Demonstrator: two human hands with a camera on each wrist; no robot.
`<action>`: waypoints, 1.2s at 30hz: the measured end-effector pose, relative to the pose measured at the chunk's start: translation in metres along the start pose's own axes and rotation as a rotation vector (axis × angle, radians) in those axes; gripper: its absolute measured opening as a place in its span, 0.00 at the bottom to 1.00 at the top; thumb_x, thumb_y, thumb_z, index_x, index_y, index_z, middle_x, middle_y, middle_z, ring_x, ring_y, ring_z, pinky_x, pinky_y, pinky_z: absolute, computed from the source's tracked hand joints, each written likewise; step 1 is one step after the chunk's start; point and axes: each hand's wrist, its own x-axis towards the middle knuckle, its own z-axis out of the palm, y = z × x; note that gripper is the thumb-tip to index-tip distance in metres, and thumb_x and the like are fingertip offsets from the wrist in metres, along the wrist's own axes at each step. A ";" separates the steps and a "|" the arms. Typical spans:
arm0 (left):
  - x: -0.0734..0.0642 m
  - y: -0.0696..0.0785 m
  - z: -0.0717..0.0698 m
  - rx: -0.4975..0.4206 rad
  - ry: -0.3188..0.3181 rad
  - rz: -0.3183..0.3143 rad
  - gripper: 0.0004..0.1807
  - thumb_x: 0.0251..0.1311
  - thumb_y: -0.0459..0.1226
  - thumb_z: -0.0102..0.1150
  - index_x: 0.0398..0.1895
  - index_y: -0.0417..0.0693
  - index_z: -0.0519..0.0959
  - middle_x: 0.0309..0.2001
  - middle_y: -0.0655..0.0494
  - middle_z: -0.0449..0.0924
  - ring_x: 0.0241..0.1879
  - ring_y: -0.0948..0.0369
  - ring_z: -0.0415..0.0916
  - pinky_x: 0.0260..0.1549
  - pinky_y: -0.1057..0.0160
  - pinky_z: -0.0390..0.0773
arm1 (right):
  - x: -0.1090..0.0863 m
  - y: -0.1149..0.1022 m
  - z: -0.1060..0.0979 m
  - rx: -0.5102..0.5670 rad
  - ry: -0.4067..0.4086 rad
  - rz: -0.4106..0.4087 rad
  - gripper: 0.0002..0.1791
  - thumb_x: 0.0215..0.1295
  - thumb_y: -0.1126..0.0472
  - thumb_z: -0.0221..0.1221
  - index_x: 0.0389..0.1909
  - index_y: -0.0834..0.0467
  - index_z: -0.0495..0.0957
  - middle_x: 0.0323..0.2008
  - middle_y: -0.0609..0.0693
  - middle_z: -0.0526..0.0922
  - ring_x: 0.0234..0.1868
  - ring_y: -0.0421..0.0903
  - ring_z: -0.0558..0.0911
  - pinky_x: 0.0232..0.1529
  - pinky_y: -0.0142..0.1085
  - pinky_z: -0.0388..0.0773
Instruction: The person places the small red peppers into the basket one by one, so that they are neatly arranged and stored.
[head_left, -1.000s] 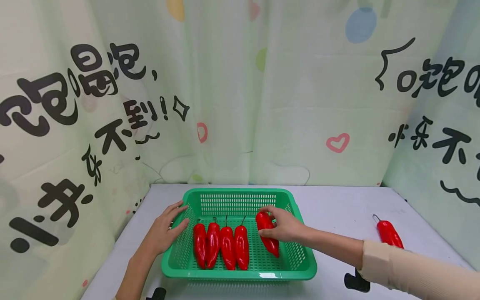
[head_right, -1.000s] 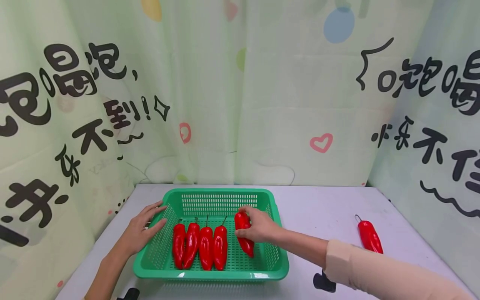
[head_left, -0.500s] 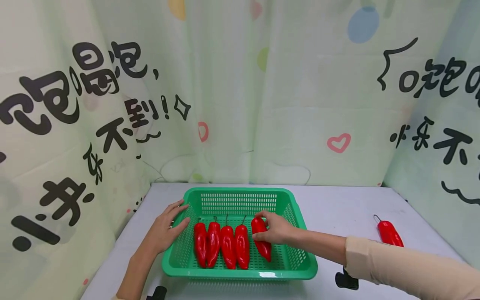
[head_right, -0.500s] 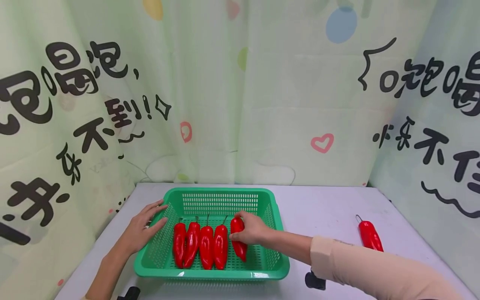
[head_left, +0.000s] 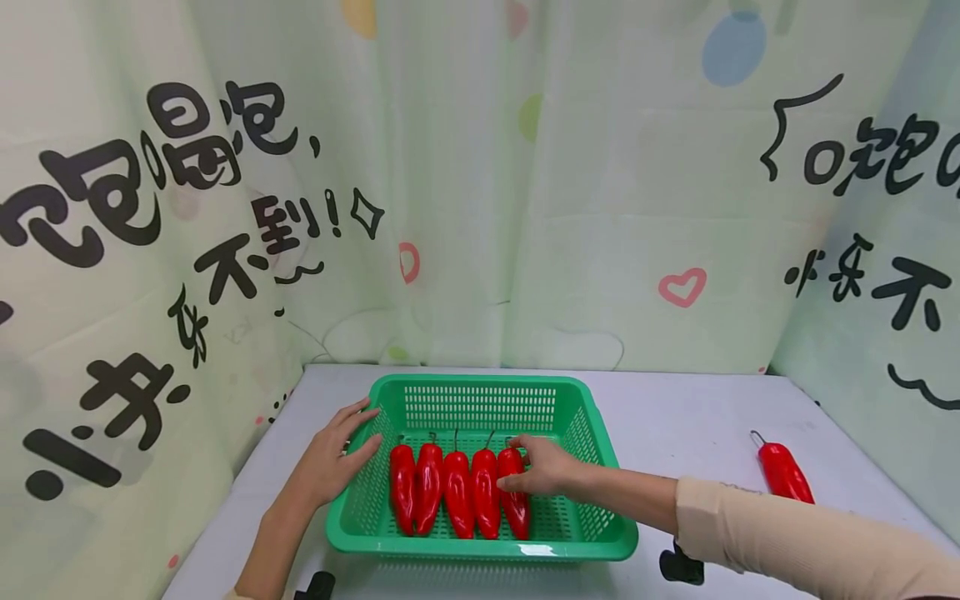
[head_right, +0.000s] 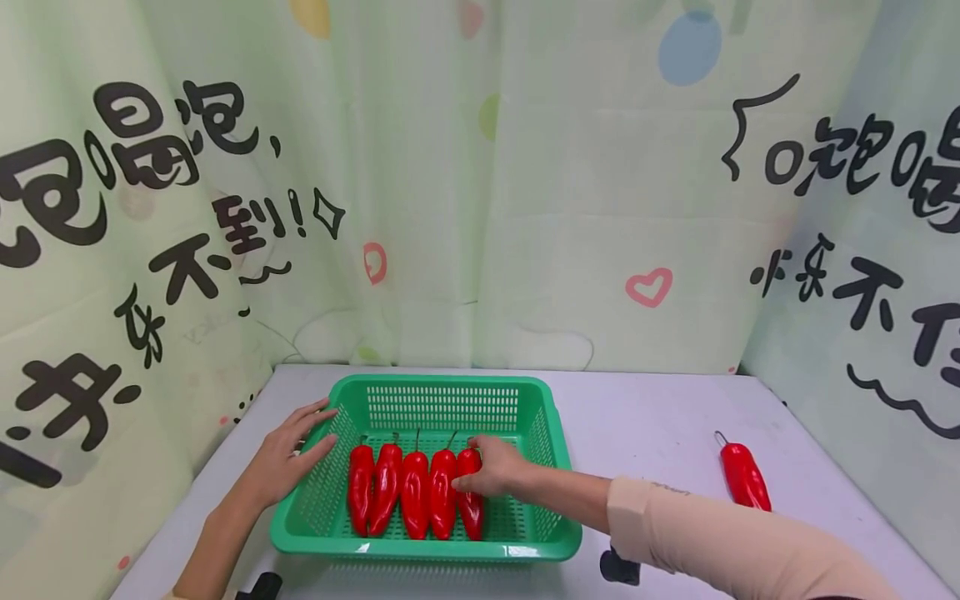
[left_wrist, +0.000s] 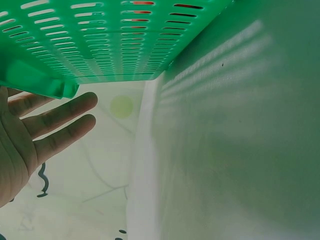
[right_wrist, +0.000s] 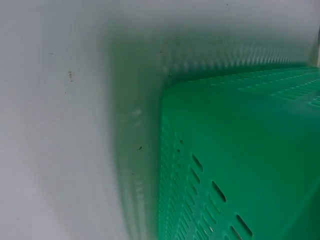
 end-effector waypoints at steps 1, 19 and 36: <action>0.000 0.000 0.000 -0.001 0.000 0.001 0.27 0.72 0.44 0.59 0.68 0.40 0.75 0.74 0.42 0.66 0.69 0.39 0.68 0.54 0.41 0.81 | 0.000 0.000 0.000 0.000 -0.011 0.006 0.36 0.58 0.64 0.73 0.67 0.67 0.70 0.48 0.57 0.80 0.47 0.52 0.79 0.41 0.45 0.87; 0.001 0.005 -0.002 0.005 -0.007 -0.013 0.27 0.72 0.44 0.58 0.68 0.40 0.75 0.74 0.42 0.66 0.69 0.39 0.67 0.56 0.39 0.79 | -0.012 0.008 -0.011 -0.047 0.031 -0.004 0.38 0.58 0.63 0.72 0.68 0.66 0.69 0.58 0.64 0.78 0.55 0.60 0.80 0.49 0.52 0.85; 0.000 0.003 0.001 0.007 -0.004 -0.014 0.27 0.72 0.45 0.58 0.68 0.40 0.75 0.74 0.43 0.66 0.69 0.40 0.68 0.54 0.41 0.81 | -0.024 0.008 -0.024 0.002 0.151 -0.203 0.40 0.60 0.58 0.72 0.70 0.65 0.68 0.64 0.65 0.75 0.61 0.65 0.76 0.49 0.50 0.86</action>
